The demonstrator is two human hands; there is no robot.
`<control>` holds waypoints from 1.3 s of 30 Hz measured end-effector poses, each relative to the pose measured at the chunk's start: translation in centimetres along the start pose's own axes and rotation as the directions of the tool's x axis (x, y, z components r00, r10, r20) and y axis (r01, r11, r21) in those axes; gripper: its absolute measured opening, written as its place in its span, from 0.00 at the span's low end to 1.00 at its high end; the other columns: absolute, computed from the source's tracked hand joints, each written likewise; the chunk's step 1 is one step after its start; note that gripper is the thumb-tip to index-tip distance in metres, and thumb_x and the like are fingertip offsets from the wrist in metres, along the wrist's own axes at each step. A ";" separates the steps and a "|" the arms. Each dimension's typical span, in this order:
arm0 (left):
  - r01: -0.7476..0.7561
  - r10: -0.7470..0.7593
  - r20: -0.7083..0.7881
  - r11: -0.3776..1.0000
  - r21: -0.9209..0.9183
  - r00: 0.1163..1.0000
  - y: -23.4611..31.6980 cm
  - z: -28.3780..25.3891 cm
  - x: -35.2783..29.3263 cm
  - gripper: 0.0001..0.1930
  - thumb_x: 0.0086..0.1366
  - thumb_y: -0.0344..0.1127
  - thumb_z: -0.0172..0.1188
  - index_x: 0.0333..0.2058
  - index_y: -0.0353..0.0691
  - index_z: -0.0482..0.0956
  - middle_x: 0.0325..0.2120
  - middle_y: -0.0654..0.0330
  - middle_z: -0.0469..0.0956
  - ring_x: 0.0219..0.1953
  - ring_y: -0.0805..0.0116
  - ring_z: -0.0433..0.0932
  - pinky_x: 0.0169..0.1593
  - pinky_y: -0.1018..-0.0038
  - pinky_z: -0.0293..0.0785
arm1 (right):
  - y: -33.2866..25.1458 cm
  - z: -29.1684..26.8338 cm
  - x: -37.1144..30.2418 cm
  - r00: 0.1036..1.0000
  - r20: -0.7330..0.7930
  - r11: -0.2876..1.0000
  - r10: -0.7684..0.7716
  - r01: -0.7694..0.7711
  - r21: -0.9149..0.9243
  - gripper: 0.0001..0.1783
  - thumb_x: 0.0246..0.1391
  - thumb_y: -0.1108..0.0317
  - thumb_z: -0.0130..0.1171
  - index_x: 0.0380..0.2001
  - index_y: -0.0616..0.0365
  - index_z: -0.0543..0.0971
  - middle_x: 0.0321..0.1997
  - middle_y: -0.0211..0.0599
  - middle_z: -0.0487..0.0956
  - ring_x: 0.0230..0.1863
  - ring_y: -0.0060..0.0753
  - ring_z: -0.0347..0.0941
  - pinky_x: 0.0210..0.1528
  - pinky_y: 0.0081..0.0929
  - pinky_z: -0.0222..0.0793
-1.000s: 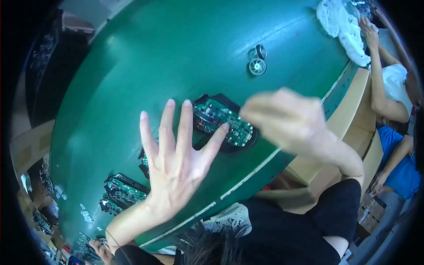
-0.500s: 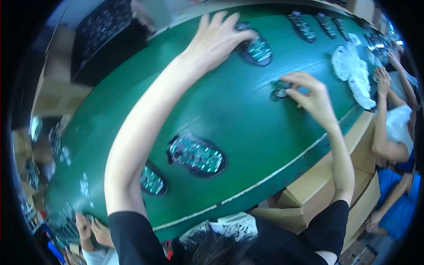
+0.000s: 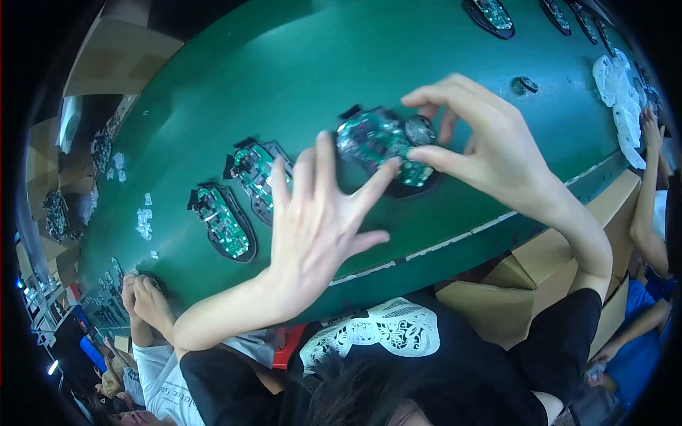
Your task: The person installs scroll wheels onto computer mouse bases on a conveyor line, unpacks mouse parts from plastic bags, and fits additional scroll wheels into mouse assemblies by hand.
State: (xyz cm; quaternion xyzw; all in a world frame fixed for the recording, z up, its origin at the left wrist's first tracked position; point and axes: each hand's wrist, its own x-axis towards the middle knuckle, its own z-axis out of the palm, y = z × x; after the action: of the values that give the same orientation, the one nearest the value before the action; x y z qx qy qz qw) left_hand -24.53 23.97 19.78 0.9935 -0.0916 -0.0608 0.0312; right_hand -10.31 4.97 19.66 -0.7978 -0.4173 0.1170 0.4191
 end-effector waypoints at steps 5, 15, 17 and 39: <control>-0.180 0.153 -0.200 0.976 -0.126 0.968 -0.5 2.7 4.7 0.31 0.50 0.42 0.70 0.56 0.60 0.74 0.58 0.36 0.64 0.58 0.44 0.66 0.61 0.41 0.61 | 0.6 0.1 -0.1 0.991 -0.012 0.972 -0.133 0.128 -0.198 0.24 0.43 0.76 0.71 0.47 0.56 0.81 0.41 0.33 0.76 0.34 0.26 0.74 0.25 0.19 0.72; -0.253 0.231 -0.102 0.903 -0.348 0.967 -0.5 0.6 7.2 0.24 0.54 0.39 0.70 0.51 0.58 0.79 0.65 0.40 0.58 0.63 0.42 0.62 0.64 0.40 0.58 | 1.7 -1.5 0.5 0.993 0.021 0.898 -0.120 0.118 -0.424 0.29 0.36 0.83 0.63 0.47 0.55 0.82 0.40 0.37 0.76 0.32 0.35 0.75 0.31 0.28 0.76; -0.218 0.201 -0.085 0.926 -0.307 0.976 0.1 0.6 7.1 0.26 0.53 0.39 0.70 0.53 0.59 0.78 0.66 0.40 0.56 0.66 0.43 0.59 0.64 0.37 0.56 | 1.6 -1.9 0.8 0.994 0.016 0.883 -0.111 0.106 -0.457 0.29 0.36 0.82 0.64 0.48 0.55 0.82 0.41 0.36 0.76 0.32 0.35 0.75 0.31 0.28 0.76; -0.277 0.255 -0.110 0.898 -0.342 0.961 0.0 0.1 9.1 0.28 0.42 0.34 0.73 0.46 0.56 0.82 0.65 0.45 0.59 0.64 0.47 0.61 0.66 0.45 0.58 | 0.0 -4.2 2.7 0.983 0.180 0.803 0.037 0.078 -0.591 0.22 0.39 0.78 0.68 0.43 0.60 0.82 0.38 0.34 0.79 0.34 0.34 0.74 0.30 0.27 0.74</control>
State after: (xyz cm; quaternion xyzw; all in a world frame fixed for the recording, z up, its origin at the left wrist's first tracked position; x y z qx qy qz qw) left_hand -15.71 22.24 18.64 0.9510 -0.2130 -0.0404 0.2203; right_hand -6.41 4.60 22.76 -0.8701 -0.4782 0.0482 0.1089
